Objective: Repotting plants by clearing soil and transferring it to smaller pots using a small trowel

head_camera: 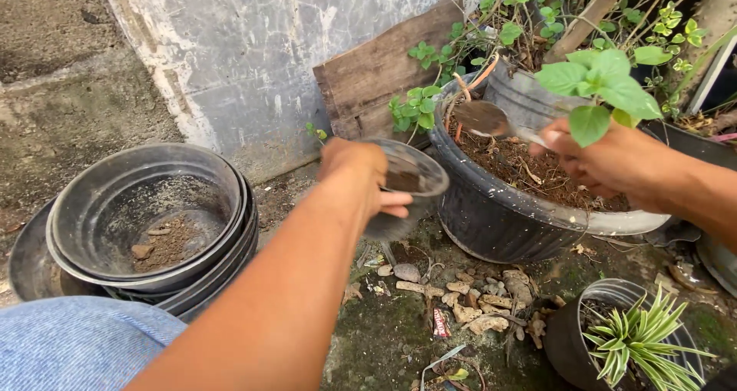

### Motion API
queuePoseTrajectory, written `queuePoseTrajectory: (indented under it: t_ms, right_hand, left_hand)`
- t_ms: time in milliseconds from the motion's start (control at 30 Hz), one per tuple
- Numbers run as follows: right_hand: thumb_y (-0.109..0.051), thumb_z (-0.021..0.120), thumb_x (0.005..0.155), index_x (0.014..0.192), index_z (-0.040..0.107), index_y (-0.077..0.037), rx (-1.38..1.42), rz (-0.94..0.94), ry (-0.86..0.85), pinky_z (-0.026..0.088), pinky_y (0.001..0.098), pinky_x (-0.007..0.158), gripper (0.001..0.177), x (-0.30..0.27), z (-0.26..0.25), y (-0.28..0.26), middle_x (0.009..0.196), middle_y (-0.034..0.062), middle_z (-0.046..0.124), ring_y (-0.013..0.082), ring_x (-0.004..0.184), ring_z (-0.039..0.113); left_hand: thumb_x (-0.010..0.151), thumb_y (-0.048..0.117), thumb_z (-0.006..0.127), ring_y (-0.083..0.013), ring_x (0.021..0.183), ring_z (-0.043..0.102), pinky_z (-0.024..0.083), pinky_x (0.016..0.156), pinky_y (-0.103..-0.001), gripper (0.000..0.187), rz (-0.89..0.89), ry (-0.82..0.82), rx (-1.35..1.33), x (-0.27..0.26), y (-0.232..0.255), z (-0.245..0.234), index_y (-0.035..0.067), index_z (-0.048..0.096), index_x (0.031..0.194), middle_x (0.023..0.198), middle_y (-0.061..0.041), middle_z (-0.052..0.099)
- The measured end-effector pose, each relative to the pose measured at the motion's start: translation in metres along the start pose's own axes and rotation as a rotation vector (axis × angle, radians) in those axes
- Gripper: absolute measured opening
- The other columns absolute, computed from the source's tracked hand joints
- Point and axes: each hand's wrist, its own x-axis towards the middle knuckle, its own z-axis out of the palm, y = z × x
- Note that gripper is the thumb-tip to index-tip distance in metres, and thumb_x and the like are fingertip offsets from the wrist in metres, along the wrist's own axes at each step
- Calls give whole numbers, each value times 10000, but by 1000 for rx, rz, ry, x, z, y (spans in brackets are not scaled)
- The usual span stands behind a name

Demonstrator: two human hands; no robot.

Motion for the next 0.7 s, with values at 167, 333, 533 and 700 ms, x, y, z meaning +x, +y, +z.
queuePoseTrajectory:
  t_ms: [167, 333, 533, 700]
  right_hand:
    - [-191, 532, 969, 1202, 751, -143, -536, -156, 172, 515, 416, 732, 323, 45, 0, 60, 859, 132, 683, 269, 765, 627]
    - [-139, 653, 825, 1305, 712, -274, -903, -234, 197, 546, 495, 929, 502, 33, 35, 31, 1150, 187, 681, 383, 1085, 669]
    - [-53, 531, 994, 1345, 677, -82, -356, -27, 52, 580, 508, 617, 381, 52, 34, 38, 880, 209, 776, 311, 651, 649]
    - [-64, 583, 1018, 1249, 759, -29, 26, -43, -3, 310, 421, 478, 293, 75, 18, 89, 782, 148, 594, 227, 584, 416]
  left_hand:
    - [1041, 63, 420, -620, 759, 685, 571, 554, -657, 290, -40, -76, 135, -9, -27, 26, -133, 549, 1211, 1146, -362, 626]
    - [958, -29, 527, -638, 794, 693, 591, 570, -611, 339, 2, -66, 291, -19, -40, 41, -70, 504, 1294, 1280, -255, 496]
    - [1076, 372, 409, -662, 765, 652, 595, 538, -625, 524, -178, -13, -10, -13, -43, 36, -35, 539, 1380, 1309, -330, 684]
    - [1066, 253, 415, -675, 869, 674, 584, 601, -649, 436, -79, -35, 53, -13, -45, 35, 95, 478, 1467, 1453, -207, 502]
